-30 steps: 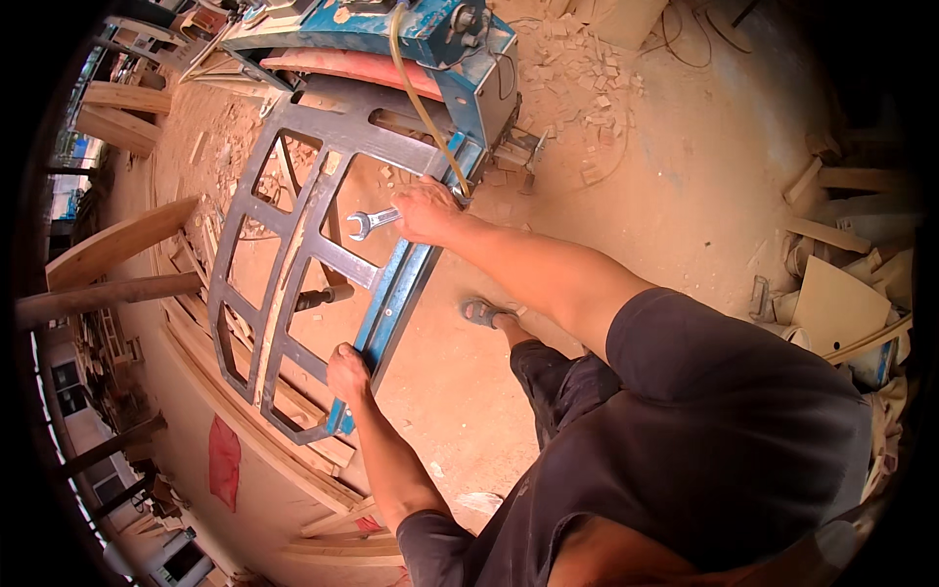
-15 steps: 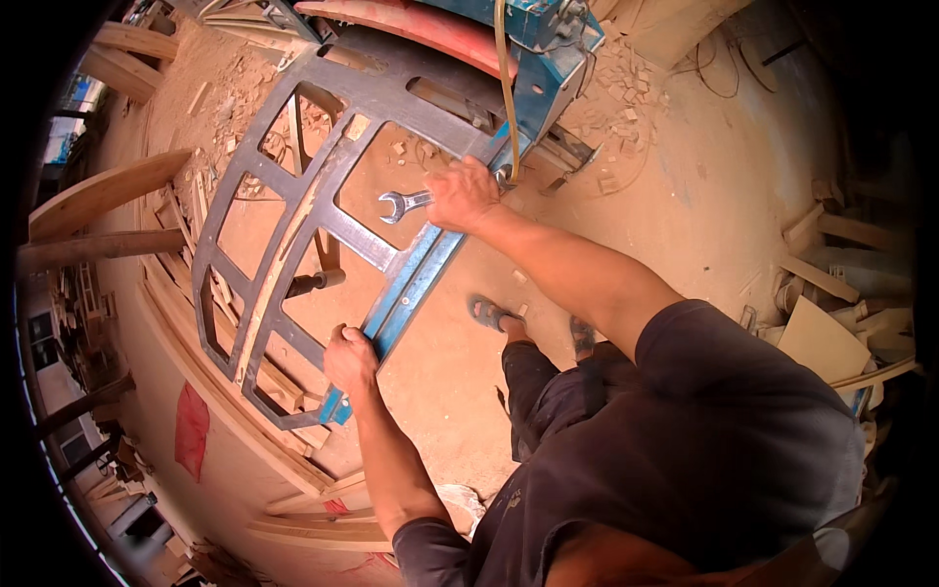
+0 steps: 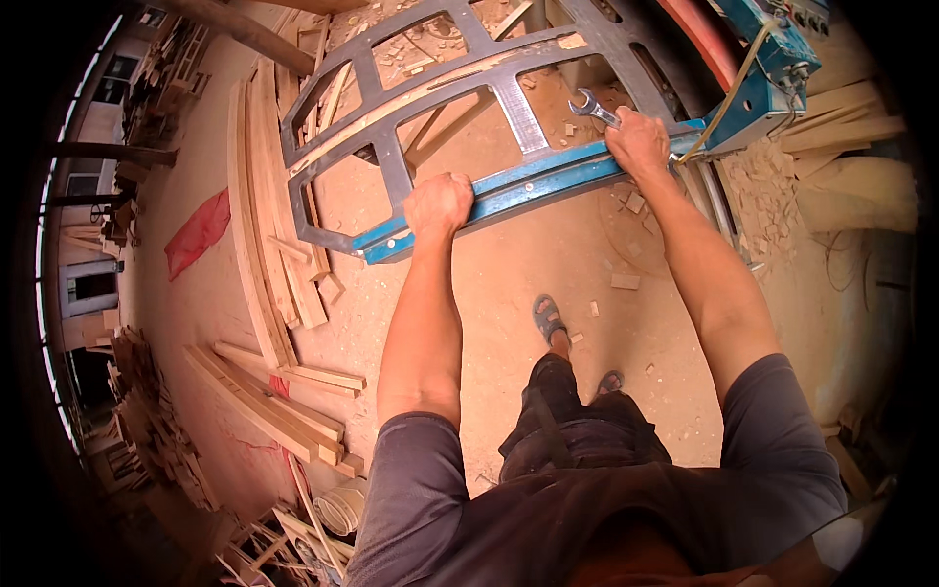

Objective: The person assembles a metal frame using a wrench to tighten bolts. They position the frame on a workbench, adjust its orientation, and use the wrench to secure the components together.

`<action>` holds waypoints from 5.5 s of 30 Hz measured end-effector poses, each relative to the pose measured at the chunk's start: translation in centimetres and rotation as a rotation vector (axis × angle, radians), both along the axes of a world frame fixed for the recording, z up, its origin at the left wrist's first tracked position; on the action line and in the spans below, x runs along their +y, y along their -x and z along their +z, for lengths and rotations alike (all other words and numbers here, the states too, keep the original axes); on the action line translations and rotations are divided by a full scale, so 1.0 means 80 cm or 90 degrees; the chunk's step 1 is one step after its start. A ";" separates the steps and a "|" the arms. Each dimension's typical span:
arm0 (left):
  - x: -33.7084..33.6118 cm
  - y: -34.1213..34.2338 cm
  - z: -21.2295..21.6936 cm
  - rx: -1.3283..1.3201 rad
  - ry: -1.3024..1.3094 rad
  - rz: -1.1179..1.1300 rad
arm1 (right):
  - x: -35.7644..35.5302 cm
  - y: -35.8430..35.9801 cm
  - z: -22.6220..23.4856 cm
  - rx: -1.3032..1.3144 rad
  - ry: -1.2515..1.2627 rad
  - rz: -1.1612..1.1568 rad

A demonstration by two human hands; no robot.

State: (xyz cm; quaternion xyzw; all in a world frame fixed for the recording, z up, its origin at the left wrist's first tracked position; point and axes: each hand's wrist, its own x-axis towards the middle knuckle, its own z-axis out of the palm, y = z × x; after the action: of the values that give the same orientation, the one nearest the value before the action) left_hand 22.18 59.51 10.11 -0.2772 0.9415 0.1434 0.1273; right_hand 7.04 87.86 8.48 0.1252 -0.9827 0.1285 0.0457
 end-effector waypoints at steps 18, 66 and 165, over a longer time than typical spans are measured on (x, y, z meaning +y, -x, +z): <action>0.019 -0.093 -0.019 0.109 -0.026 0.013 | 0.044 -0.082 -0.023 0.106 0.077 0.125; -0.189 0.294 0.024 0.048 -0.019 0.047 | -0.188 0.291 -0.018 0.169 0.089 0.037; -0.934 1.435 -0.034 0.085 -0.016 0.044 | -0.927 1.449 -0.062 0.153 0.055 0.091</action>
State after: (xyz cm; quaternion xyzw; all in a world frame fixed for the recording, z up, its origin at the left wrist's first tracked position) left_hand -92.62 -15.24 7.40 -0.2974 0.9359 0.1780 0.0625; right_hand -108.87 13.69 3.49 0.2073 -0.9523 0.1574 0.1593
